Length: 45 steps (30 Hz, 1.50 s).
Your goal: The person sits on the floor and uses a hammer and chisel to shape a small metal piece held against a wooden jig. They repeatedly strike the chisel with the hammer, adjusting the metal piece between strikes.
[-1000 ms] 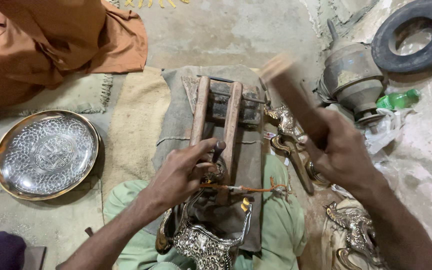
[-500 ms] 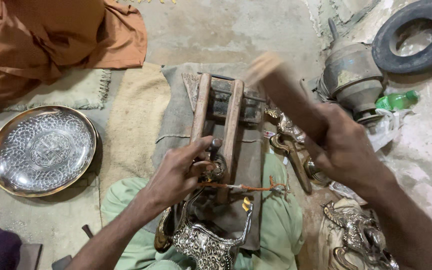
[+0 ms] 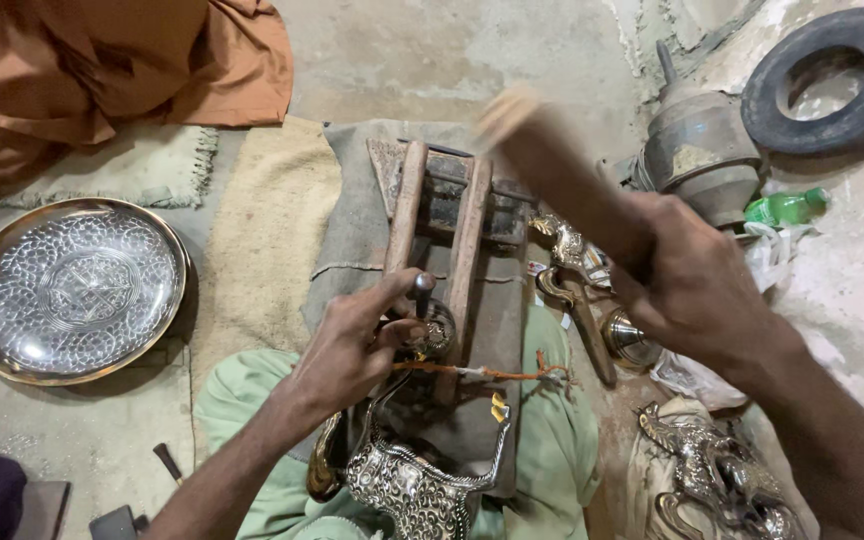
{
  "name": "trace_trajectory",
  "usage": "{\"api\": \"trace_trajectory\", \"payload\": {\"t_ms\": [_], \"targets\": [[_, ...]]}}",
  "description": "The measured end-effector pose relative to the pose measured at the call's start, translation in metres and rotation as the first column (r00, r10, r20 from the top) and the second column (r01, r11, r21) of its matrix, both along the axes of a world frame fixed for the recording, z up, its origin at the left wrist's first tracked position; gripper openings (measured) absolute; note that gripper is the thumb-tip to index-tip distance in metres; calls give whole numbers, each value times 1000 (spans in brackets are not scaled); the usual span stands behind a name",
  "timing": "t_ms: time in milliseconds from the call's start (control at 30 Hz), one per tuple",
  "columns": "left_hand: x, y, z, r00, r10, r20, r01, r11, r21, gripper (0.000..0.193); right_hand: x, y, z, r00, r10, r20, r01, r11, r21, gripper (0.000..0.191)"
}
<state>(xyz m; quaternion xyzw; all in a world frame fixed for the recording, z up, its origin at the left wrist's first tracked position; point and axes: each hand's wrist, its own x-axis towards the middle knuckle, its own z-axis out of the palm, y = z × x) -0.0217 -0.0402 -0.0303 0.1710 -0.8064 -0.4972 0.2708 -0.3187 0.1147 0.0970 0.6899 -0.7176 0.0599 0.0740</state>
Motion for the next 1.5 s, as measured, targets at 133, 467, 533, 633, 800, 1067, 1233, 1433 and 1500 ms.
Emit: {"api": "trace_trajectory", "payload": {"t_ms": [133, 467, 533, 633, 800, 1067, 1233, 1433, 1500], "targets": [[0, 2, -1, 999, 10, -32, -10, 1000, 26, 67, 1, -5, 9, 979, 87, -186, -97, 994, -44, 56], [3, 7, -5, 997, 68, -37, -66, 996, 67, 56, 5, -18, 23, 999, 39, -24, -39, 999, 11, 44], [3, 9, -7, 993, 67, -97, -61, 996, 69, 59, 7, -19, 25, 995, -10, -99, 21, 993, 119, 50], [4, 11, -11, 995, 90, -46, -86, 993, 77, 57, 6, -25, 29, 923, 206, -325, -215, 977, 9, 58], [5, 14, -23, 981, 87, -171, -68, 992, 111, 55, 8, -28, 31, 954, 145, -264, -120, 987, 109, 48], [1, 16, -38, 979, 92, -180, -66, 987, 145, 60, 9, -44, 43, 911, 169, -376, -71, 963, 260, 41], [5, 22, -38, 957, 140, -252, -89, 975, 202, 63, 19, -47, 53, 1000, 10, -21, -5, 972, 236, 48], [6, 22, -40, 930, 123, -347, -15, 954, 300, 63, 22, -54, 57, 990, 95, -109, -71, 976, 207, 43], [4, 22, -40, 914, 147, -377, -51, 966, 253, 66, 22, -57, 59, 867, 226, -443, -66, 935, 347, 40]]}}
